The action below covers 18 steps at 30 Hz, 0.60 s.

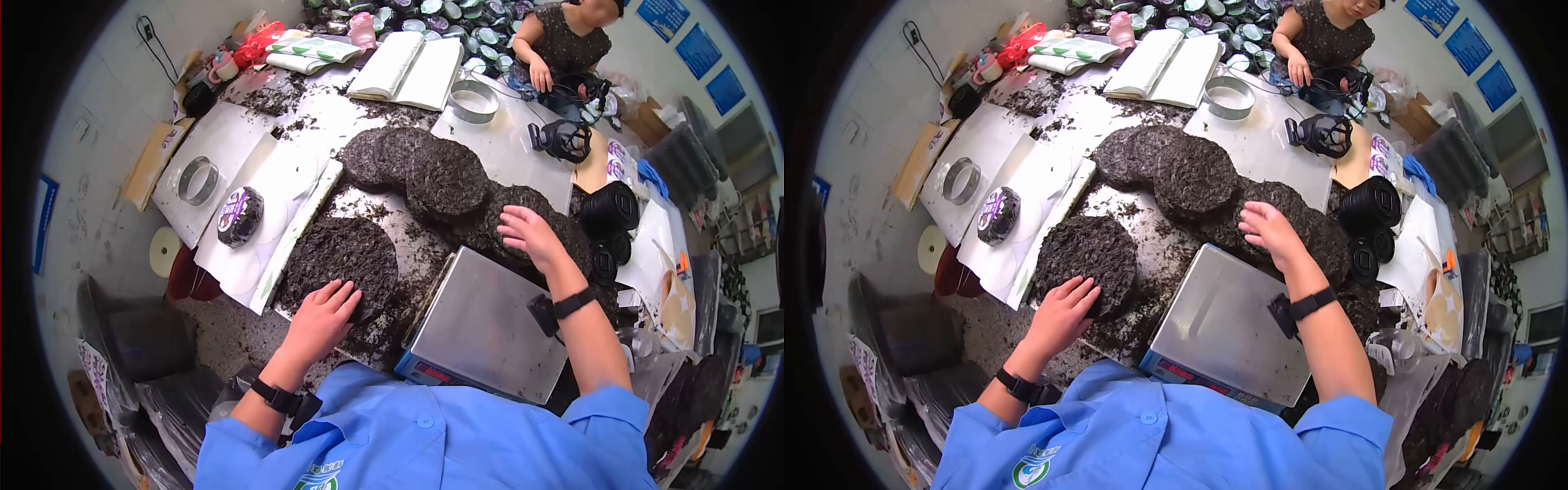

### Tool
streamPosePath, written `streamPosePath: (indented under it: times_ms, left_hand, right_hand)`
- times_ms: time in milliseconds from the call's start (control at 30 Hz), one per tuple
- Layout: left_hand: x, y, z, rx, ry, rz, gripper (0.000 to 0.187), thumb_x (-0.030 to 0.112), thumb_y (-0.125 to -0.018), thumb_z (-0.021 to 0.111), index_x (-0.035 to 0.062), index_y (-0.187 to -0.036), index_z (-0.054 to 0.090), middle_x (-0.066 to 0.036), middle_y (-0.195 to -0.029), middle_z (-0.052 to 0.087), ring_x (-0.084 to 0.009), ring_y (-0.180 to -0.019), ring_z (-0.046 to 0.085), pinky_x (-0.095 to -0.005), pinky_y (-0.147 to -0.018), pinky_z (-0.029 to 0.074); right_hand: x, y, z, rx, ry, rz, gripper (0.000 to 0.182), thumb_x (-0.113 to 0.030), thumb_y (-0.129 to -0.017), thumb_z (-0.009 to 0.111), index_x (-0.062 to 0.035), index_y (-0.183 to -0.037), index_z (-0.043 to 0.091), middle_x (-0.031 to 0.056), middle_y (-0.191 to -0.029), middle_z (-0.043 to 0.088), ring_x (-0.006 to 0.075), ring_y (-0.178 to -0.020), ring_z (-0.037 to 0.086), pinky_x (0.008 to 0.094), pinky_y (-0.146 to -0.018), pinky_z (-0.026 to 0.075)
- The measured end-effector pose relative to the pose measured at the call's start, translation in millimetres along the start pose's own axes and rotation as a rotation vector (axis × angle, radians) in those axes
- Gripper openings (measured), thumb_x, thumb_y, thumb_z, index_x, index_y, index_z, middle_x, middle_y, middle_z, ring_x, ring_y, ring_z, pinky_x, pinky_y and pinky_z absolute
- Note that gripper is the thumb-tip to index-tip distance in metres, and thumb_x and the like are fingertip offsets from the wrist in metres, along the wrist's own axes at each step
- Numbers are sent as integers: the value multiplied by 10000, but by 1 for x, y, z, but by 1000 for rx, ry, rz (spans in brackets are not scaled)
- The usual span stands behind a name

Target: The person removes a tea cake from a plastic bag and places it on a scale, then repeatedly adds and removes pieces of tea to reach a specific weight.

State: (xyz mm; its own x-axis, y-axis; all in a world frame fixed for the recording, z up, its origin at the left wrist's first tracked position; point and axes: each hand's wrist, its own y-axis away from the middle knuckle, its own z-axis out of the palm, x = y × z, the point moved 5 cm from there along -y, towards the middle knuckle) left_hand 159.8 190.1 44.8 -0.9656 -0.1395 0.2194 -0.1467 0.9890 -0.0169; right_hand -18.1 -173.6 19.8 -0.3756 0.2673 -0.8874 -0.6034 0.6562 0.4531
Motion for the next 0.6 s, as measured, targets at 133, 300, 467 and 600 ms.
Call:
streamPosePath:
  times_ms: [133,300,467,600]
  left_hand:
    - [3,-3,6,181,-113,-2,523,65,-742,631,61,-1262,569,-105,-1279,579,-278,-1186,538,-392,-963,449]
    - [-3,-11,-69,591,63,-27,430,-18,-757,589,16,-1185,610,-128,-1143,643,-290,-1070,601,-377,-893,491]
    - [39,-40,-68,521,1805,-157,324,77,-958,559,11,-1272,512,-110,-1224,616,-220,-1103,604,-351,-951,481]
    - [121,-53,-42,152,2014,-203,338,57,-958,542,29,-1288,479,-105,-1221,606,-226,-1104,601,-386,-960,493]
  right_hand:
    - [-17,100,14,-207,112,-114,429,-168,-942,591,-3,-1324,490,120,-1275,571,200,-1070,627,316,-910,494]
    - [-14,206,21,-93,93,-246,393,-75,-915,611,18,-1285,519,122,-1271,580,202,-1111,607,335,-958,486]
    - [24,240,32,41,-337,-305,656,-169,-899,679,-4,-1433,336,135,-1440,416,203,-1257,485,326,-1013,434]
    - [29,266,47,71,-592,-375,555,-135,-889,682,5,-1368,440,119,-1342,522,175,-1180,535,326,-998,438]
